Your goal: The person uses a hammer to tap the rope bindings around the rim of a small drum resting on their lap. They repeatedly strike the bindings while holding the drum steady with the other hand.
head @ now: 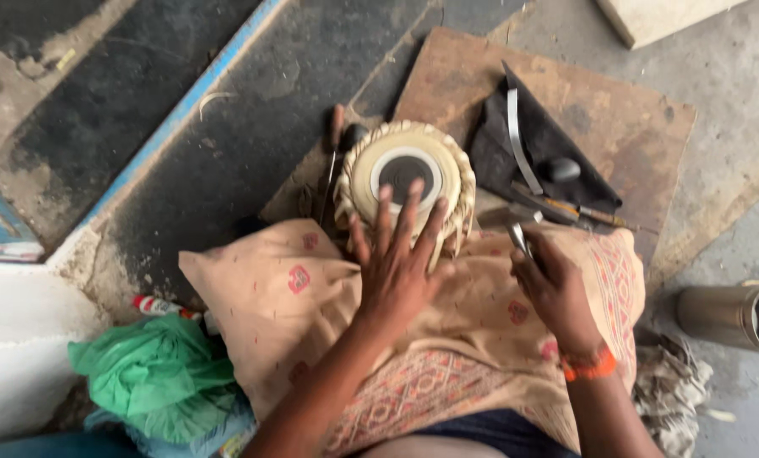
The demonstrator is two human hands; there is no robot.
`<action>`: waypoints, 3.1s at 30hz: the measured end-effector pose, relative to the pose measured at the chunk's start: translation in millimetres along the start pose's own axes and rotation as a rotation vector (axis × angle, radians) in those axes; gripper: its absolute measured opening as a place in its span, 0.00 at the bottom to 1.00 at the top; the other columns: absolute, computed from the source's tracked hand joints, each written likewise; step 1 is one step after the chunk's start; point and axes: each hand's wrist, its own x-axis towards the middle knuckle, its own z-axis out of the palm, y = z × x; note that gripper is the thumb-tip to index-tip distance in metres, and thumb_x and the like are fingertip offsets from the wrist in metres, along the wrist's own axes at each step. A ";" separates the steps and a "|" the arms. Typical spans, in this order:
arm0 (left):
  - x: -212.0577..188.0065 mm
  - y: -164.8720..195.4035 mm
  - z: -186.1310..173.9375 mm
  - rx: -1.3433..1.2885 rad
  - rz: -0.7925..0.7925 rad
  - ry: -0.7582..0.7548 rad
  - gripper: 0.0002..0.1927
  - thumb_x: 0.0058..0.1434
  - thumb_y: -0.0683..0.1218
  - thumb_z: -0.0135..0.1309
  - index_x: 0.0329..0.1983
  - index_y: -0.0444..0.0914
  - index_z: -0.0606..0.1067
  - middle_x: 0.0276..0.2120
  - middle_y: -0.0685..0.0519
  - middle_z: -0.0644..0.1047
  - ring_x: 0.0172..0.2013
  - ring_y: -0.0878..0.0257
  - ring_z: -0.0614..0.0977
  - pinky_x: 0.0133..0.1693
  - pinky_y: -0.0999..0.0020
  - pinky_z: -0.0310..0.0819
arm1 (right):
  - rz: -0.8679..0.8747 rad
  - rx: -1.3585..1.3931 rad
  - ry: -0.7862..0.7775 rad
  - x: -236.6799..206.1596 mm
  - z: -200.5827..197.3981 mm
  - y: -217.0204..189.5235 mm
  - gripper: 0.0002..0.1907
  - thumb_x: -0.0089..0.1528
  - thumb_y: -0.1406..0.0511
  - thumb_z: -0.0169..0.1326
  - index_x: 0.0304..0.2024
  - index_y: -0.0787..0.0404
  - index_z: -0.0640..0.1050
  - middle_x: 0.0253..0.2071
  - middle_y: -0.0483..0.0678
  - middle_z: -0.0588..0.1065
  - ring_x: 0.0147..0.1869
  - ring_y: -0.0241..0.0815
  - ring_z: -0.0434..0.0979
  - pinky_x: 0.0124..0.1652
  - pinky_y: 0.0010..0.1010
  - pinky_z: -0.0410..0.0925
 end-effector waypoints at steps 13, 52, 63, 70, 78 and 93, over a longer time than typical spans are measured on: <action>-20.9 -25.7 -6.8 -0.303 -0.032 0.232 0.53 0.60 0.68 0.55 0.79 0.45 0.45 0.77 0.40 0.43 0.76 0.41 0.48 0.68 0.26 0.39 | 0.171 0.600 -0.051 -24.8 -7.7 -17.1 0.19 0.70 0.64 0.44 0.61 0.65 0.71 0.31 0.46 0.72 0.24 0.32 0.64 0.25 0.23 0.61; 6.4 -16.3 14.1 -0.355 -0.040 0.056 0.56 0.54 0.54 0.66 0.80 0.48 0.46 0.79 0.47 0.43 0.77 0.41 0.43 0.66 0.20 0.36 | 0.345 1.559 -0.315 -43.0 58.5 -20.9 0.17 0.75 0.54 0.39 0.40 0.58 0.68 0.25 0.39 0.59 0.22 0.29 0.55 0.19 0.20 0.54; -17.0 -35.0 -16.5 -0.442 -0.043 0.283 0.50 0.62 0.65 0.62 0.81 0.54 0.49 0.79 0.39 0.44 0.77 0.38 0.46 0.68 0.27 0.39 | 0.514 1.572 -0.355 -48.1 69.1 44.3 0.17 0.74 0.54 0.42 0.38 0.58 0.70 0.24 0.39 0.59 0.22 0.29 0.56 0.19 0.20 0.54; -13.9 -54.8 -16.3 -0.191 -0.074 0.086 0.55 0.49 0.67 0.65 0.76 0.53 0.52 0.75 0.40 0.47 0.74 0.36 0.44 0.63 0.20 0.35 | 0.578 1.539 -0.321 -33.3 73.1 25.7 0.16 0.72 0.54 0.42 0.38 0.57 0.70 0.23 0.38 0.58 0.21 0.29 0.55 0.18 0.20 0.53; 6.3 -14.5 5.5 -0.139 0.065 0.052 0.50 0.57 0.59 0.66 0.78 0.55 0.52 0.78 0.50 0.47 0.76 0.41 0.45 0.67 0.22 0.36 | 0.539 1.636 -0.324 -19.9 91.1 19.8 0.16 0.73 0.54 0.43 0.37 0.57 0.69 0.23 0.38 0.59 0.22 0.29 0.56 0.19 0.19 0.54; 9.7 -22.7 18.9 -0.107 0.079 -0.077 0.50 0.57 0.43 0.61 0.80 0.55 0.51 0.79 0.54 0.44 0.77 0.41 0.44 0.68 0.25 0.33 | 0.439 1.768 -0.399 -17.7 76.6 -8.0 0.16 0.75 0.56 0.42 0.38 0.59 0.69 0.25 0.39 0.60 0.22 0.28 0.56 0.19 0.18 0.55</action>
